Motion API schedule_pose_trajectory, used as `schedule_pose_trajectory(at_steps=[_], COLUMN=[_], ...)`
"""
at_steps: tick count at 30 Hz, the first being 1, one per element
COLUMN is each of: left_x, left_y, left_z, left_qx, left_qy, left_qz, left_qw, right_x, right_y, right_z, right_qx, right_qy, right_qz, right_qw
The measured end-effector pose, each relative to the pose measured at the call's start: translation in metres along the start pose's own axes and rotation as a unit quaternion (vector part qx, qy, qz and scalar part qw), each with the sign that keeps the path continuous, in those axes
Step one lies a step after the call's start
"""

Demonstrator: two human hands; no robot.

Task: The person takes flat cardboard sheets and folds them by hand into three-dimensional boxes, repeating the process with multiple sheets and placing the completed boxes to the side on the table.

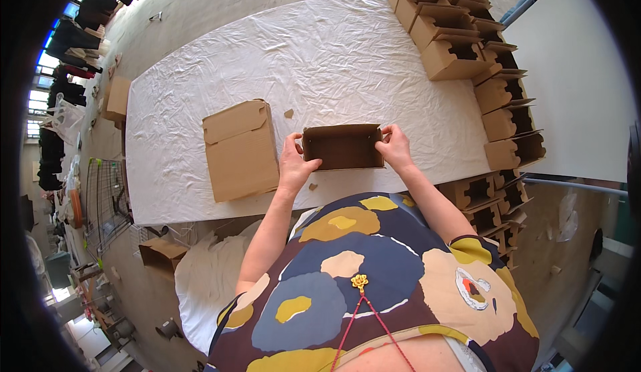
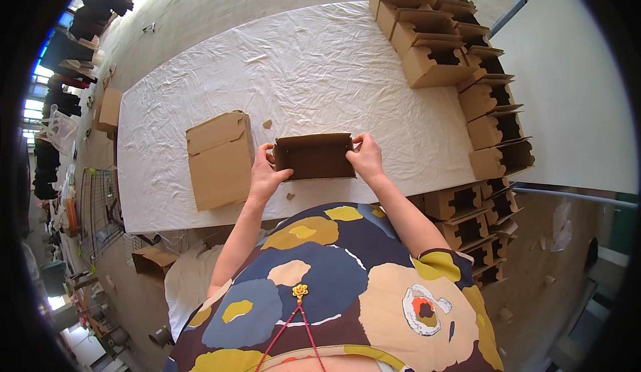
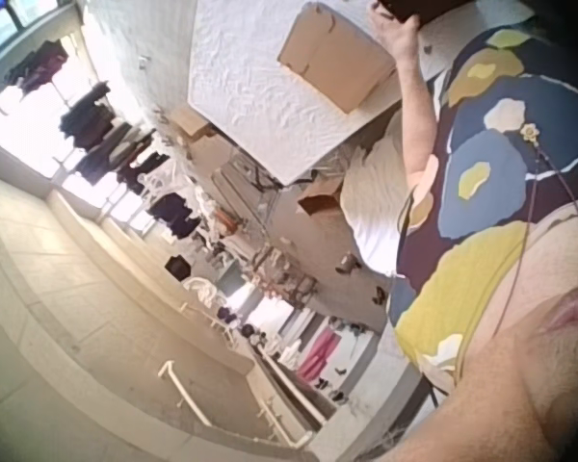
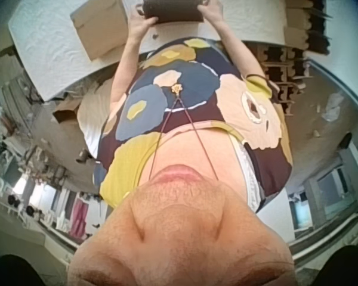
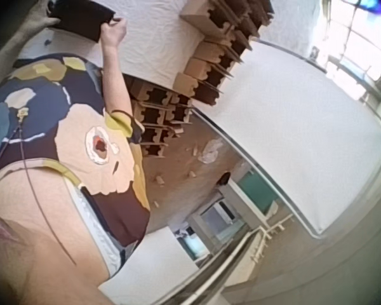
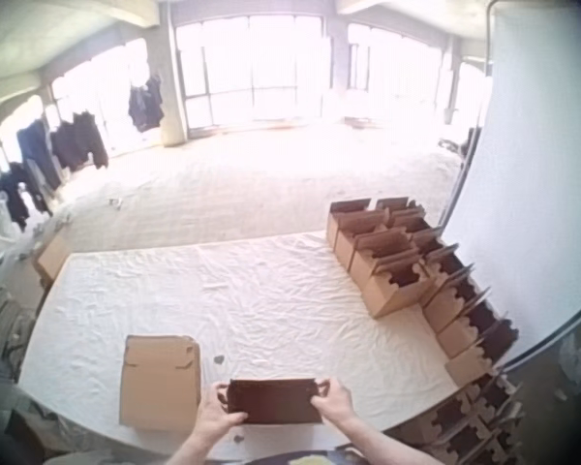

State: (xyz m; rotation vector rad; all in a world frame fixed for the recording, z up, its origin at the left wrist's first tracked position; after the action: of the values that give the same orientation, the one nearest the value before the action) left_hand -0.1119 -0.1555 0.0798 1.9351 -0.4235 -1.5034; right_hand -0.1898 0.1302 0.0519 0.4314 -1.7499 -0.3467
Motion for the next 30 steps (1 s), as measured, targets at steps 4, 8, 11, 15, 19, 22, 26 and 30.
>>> schedule_pose_trajectory(at_steps=[4, 8, 11, 15, 19, 22, 26, 30], left_x=[-0.005, -0.003, -0.007, -0.007, -0.006, -0.009, -0.021, 0.001], left_y=[0.001, 0.0, 0.002, 0.003, 0.003, 0.002, 0.0, -0.01], left_z=[-0.004, -0.003, -0.004, -0.007, -0.011, -0.008, -0.001, 0.005], left_qx=[-0.042, -0.034, -0.007, -0.008, -0.01, 0.039, 0.121, 0.124], left_qy=[0.002, -0.01, -0.017, -0.025, -0.031, -0.028, -0.082, -0.056], left_qz=[0.028, 0.019, 0.014, -0.02, -0.037, -0.046, -0.042, -0.027], left_qw=[0.999, 0.999, 1.0, 0.999, 0.999, 0.998, 0.988, 0.99], right_x=[0.009, 0.026, 0.045, 0.021, -0.006, -0.009, -0.001, 0.0], right_y=[-0.006, -0.011, -0.013, -0.015, -0.021, -0.022, -0.02, -0.021], right_z=[-0.006, -0.01, -0.016, -0.007, 0.0, 0.0, -0.002, -0.004], right_qx=[-0.008, 0.033, 0.067, 0.084, 0.115, 0.118, 0.132, 0.122], right_qy=[-0.006, -0.017, 0.008, 0.004, -0.063, -0.074, -0.076, -0.057], right_qz=[-0.032, -0.093, -0.058, 0.013, 0.136, 0.156, 0.14, 0.125], right_qw=[0.999, 0.995, 0.996, 0.996, 0.982, 0.978, 0.978, 0.983])
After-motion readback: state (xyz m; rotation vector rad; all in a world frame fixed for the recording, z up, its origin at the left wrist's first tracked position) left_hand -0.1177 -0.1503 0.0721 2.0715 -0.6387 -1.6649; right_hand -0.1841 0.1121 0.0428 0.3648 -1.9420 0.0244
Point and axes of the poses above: each hand's wrist, its own z-axis towards the middle knuckle, its own y-axis out of the back of the hand, x = y × z, the point moved 5 cm from there along z, towards the middle knuckle, and after that the axes turned 7 degrees about z, right-handed, at the moved point
